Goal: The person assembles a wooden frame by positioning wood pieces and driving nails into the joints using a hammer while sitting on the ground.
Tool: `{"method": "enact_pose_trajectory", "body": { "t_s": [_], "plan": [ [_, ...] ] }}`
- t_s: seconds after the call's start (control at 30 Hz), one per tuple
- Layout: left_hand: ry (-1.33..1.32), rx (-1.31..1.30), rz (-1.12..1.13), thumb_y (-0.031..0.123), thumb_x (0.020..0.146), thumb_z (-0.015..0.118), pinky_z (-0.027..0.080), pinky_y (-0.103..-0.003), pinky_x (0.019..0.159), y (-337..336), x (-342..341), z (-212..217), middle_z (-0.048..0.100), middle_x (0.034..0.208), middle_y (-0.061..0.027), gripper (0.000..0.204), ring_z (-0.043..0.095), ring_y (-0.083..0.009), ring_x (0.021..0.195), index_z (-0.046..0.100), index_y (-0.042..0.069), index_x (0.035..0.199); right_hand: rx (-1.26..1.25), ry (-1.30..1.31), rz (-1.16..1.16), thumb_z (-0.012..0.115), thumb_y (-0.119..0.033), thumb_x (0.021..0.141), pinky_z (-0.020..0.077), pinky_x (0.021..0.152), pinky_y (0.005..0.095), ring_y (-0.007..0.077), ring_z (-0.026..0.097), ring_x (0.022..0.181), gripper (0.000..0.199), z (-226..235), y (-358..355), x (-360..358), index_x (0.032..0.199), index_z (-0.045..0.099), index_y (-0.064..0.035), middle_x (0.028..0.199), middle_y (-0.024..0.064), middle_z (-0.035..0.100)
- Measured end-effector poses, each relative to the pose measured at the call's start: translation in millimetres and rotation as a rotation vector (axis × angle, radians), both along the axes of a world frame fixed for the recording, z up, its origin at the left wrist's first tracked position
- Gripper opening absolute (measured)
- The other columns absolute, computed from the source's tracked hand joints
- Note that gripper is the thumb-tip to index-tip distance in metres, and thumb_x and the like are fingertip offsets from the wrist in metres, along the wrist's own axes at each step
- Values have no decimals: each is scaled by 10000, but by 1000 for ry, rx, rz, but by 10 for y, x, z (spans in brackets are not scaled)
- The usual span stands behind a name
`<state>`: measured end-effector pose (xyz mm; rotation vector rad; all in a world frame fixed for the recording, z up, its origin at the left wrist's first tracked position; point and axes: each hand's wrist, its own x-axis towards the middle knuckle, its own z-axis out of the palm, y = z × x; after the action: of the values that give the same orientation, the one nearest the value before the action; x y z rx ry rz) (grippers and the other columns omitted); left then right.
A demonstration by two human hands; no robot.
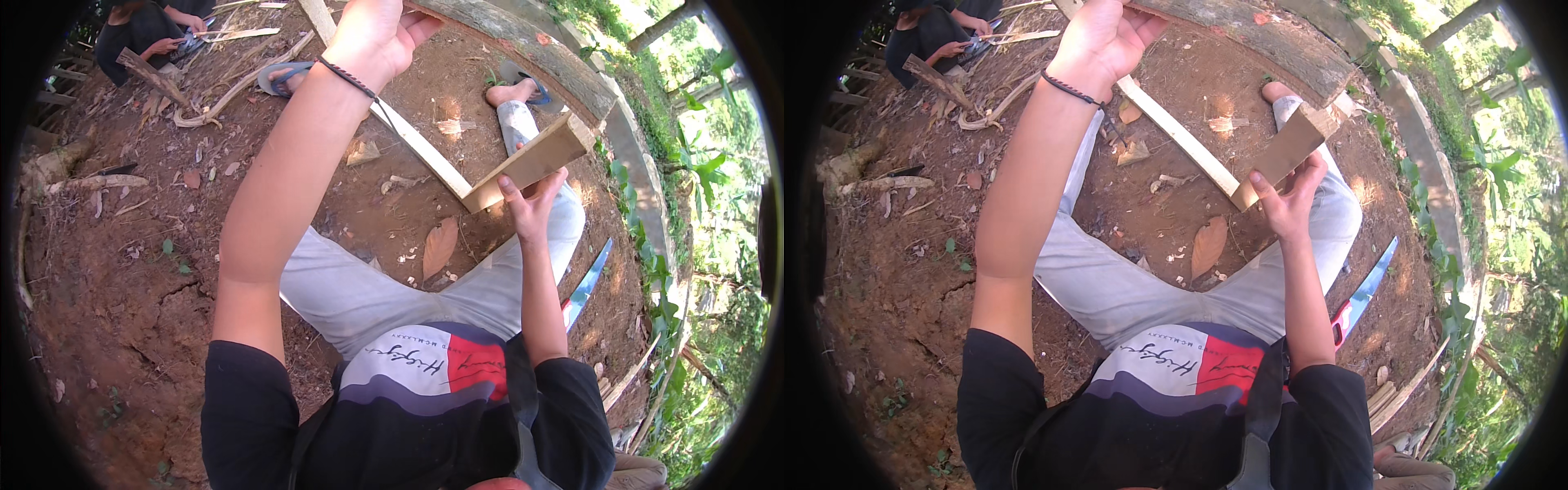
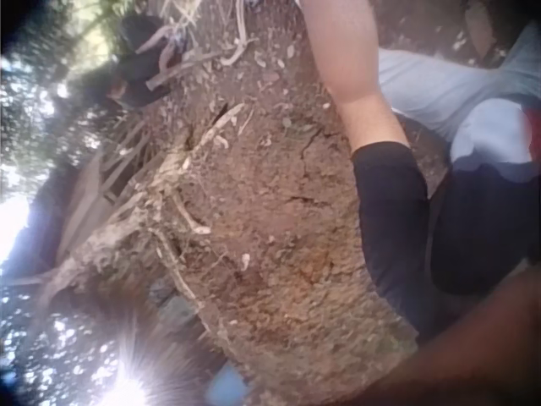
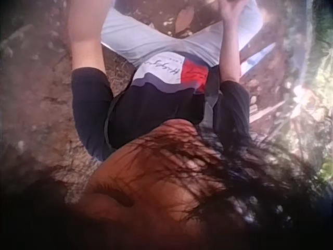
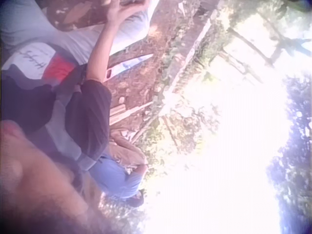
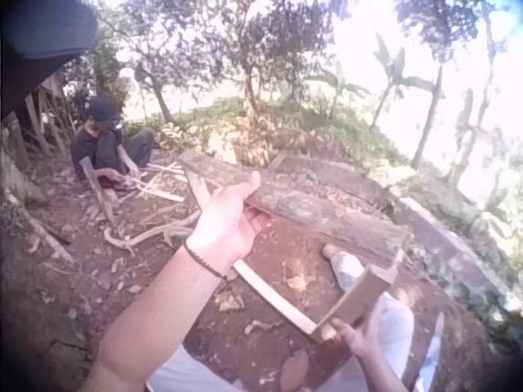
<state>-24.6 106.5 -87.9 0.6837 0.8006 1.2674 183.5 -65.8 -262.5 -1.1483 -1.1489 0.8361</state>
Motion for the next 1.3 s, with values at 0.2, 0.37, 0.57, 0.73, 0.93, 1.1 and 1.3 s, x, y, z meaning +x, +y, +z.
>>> {"method": "enact_pose_trajectory", "body": {
  "t_s": [0.2, 0.37, 0.57, 0.73, 0.93, 1.1, 1.3],
  "plan": [
    [29, 34, 10, 157, 929, 607, 536, -319, 653, -76, -11, 20, 661, 943, -29, 174, 645, -171, 821, 562, 122, 1094, -72, -43, 49, 812, -233, 758, 393, 1014, 416, 241, 445, 1187, 808, 66, 11, 22, 1306, 248, -49, 1258, 121, 365],
    [72, 38, -67, 170, 930, 617, 541, -298, 649, -95, -56, 91, 672, 944, -26, 203, 654, -153, 798, 568, 109, 1117, -56, -76, 69, 796, -156, 772, 402, 993, 388, 229, 474, 1163, 758, 25, 56, -25, 1292, 252, -61, 1268, 146, 431],
    [663, -46, -140, 234, 893, 643, 535, -443, 892, -81, -245, 299, 413, 1408, -180, 467, 626, -301, 1022, 509, 34, 1293, -65, -40, 88, 807, -146, 756, 408, 994, 393, 228, 472, 1159, 761, 67, 8, -81, 1290, 274, -46, 1253, 129, 401],
    [1606, 299, 594, 434, 798, 685, 291, -440, 1083, 4, -51, 129, 161, 1509, -193, 862, 242, -387, 1304, 215, 84, 1431, -26, -103, 69, 817, -161, 747, 408, 997, 407, 227, 472, 1158, 765, 30, -14, -99, 1281, 284, -31, 1234, 116, 395],
    [1790, 1101, -267, 136, 786, 577, 370, -452, 965, 63, 21, 366, 677, 1134, -50, 402, 660, -247, 978, 682, 325, 1124, -41, -79, 117, 819, -145, 730, 415, 976, 404, 225, 466, 1141, 762, 88, -29, -169, 1268, 293, -29, 1218, 117, 389],
    [1525, 970, -290, 323, 828, 573, 485, -348, 573, -25, 208, 586, 636, 635, -143, 326, 635, -266, 616, 681, 47, 694, -10, -75, 92, 831, -185, 716, 397, 974, 384, 215, 457, 1118, 782, 51, -38, -135, 1267, 300, -20, 1199, 119, 399],
    [1404, 901, -534, 380, 889, 549, 514, -357, 756, -296, 475, 1010, 692, 851, -130, 346, 659, -237, 792, 675, 65, 961, -32, -85, 60, 823, -187, 701, 394, 976, 379, 214, 460, 1122, 781, 47, -16, -27, 1268, 321, 6, 1202, 124, 413]
  ]
}}
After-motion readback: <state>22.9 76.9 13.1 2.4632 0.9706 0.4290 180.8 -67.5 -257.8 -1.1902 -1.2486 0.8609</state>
